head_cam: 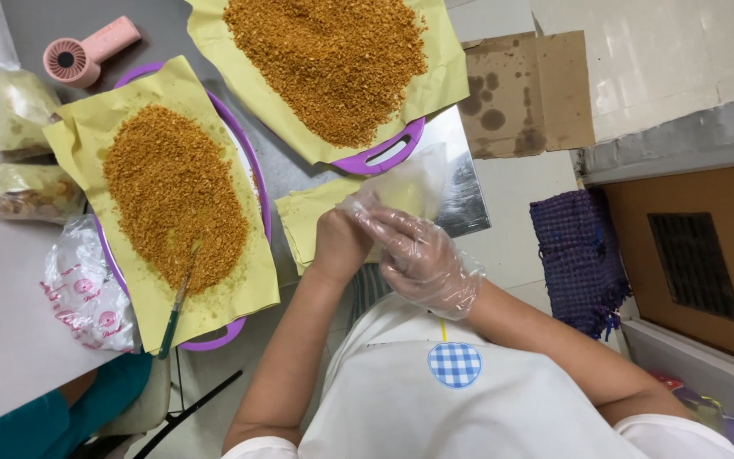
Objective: Manually bagging fried shallots into small plastic pouches from a large pile on a table using hands and a small scraper.
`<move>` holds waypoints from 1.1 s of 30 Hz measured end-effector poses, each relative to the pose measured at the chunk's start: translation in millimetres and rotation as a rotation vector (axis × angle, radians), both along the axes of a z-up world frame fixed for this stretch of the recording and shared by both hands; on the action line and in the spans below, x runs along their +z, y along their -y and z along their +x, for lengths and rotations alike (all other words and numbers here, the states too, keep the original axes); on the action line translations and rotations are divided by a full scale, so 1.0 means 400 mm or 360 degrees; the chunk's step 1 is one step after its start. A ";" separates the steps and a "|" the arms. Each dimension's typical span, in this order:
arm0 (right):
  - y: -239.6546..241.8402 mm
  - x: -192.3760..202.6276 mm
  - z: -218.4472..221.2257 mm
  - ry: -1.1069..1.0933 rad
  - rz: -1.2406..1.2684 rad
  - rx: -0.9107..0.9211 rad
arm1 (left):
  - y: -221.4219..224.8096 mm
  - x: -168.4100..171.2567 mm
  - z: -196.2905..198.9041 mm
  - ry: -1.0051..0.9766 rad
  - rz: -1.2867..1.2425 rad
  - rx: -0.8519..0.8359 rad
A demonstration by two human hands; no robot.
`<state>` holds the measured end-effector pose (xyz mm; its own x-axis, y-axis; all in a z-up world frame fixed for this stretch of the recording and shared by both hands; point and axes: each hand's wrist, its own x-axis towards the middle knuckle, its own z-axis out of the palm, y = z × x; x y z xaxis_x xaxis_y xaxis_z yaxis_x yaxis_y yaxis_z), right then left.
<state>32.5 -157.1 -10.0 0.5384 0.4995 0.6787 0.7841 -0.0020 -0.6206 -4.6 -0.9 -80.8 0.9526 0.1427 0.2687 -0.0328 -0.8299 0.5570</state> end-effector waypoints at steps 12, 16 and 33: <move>0.079 0.018 0.057 -0.0283 -0.0107 -0.0083 | 0.002 0.183 -0.017 -0.0245 0.0360 -0.0350; 0.104 0.041 0.071 -0.0355 -0.0133 -0.0025 | 0.021 0.084 0.012 -0.0248 0.0567 -0.0212; 0.087 0.054 0.074 -0.0153 -0.0285 -0.0119 | 0.055 0.033 0.060 -0.0371 0.0180 -0.0047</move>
<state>62.3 -191.8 11.7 0.6365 0.5637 0.5263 0.7149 -0.1752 -0.6769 19.5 -22.9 -67.8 0.9940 0.0953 0.0539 0.0604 -0.8879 0.4561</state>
